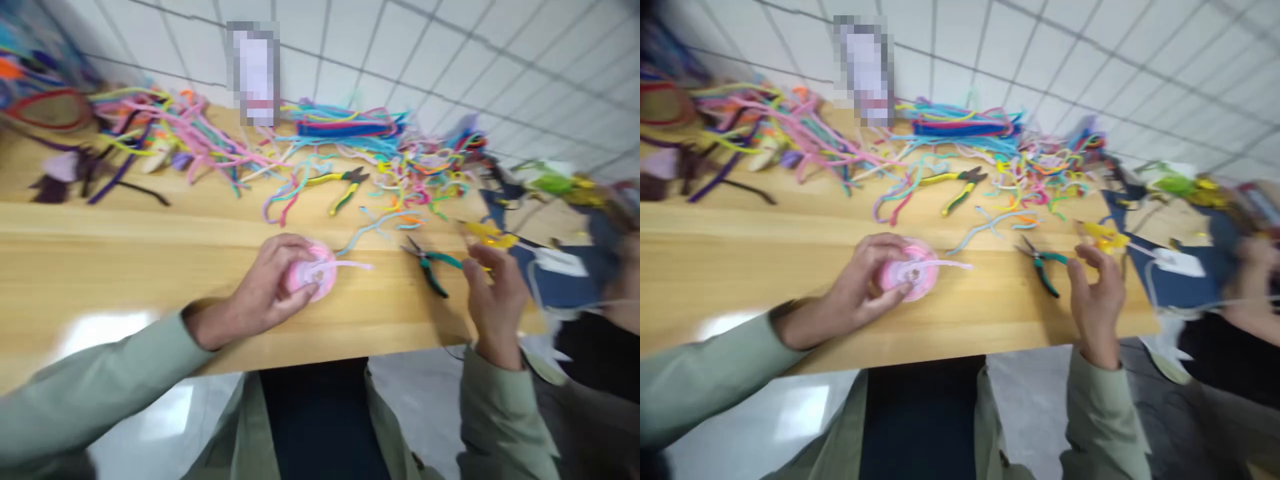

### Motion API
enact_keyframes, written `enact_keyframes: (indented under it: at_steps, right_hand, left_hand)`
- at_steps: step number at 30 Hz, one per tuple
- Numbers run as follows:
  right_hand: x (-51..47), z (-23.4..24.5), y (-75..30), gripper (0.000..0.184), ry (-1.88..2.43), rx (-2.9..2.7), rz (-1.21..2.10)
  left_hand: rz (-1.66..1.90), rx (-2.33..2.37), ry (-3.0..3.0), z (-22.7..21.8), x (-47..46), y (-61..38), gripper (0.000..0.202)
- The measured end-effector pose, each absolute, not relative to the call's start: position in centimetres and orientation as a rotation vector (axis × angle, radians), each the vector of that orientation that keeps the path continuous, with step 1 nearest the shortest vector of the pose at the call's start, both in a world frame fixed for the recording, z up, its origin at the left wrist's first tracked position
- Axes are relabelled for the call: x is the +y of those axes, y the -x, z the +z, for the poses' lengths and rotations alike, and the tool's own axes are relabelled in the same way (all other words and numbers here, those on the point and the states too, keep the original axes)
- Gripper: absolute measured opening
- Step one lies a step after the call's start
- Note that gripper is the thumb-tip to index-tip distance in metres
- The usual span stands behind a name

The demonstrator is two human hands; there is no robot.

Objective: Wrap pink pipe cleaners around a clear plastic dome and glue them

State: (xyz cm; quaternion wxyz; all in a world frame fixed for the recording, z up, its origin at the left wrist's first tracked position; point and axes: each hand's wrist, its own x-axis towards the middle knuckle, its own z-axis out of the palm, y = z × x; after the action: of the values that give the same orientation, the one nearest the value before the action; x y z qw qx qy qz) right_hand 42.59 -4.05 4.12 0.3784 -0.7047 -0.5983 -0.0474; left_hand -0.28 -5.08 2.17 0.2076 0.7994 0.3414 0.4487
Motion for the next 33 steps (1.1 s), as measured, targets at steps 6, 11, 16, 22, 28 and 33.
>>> enact_keyframes:
  at_steps: [6,11,16,22,28,33]
  right_hand:
    - [-4.2,8.1,-28.8,0.035,0.906,-2.367,0.015]
    - [-2.3,7.4,-23.9,0.031,0.66,-2.549,-0.078]
    - [-1.9,6.8,-24.0,0.036,0.612,-2.493,-0.054]
    - [-2.1,6.7,-24.0,0.034,0.631,-2.471,-0.041]
    - [-2.3,6.3,-24.3,0.042,0.647,-2.451,0.002]
    - [-2.4,6.1,-24.3,0.047,0.662,-2.446,-0.004]
  left_hand:
    - [1.299,0.893,-2.196,1.9,-4.7,0.2,0.043]
    - [1.348,0.854,-2.158,1.8,-4.6,0.0,0.042]
    - [1.342,0.863,-2.162,1.6,-4.6,0.1,0.042]
    - [1.355,0.874,-2.176,1.3,-4.8,-0.1,0.042]
    - [1.36,0.87,-2.157,1.4,-4.8,-0.2,0.041]
    - [1.327,0.875,-2.146,1.6,-4.9,-0.1,0.041]
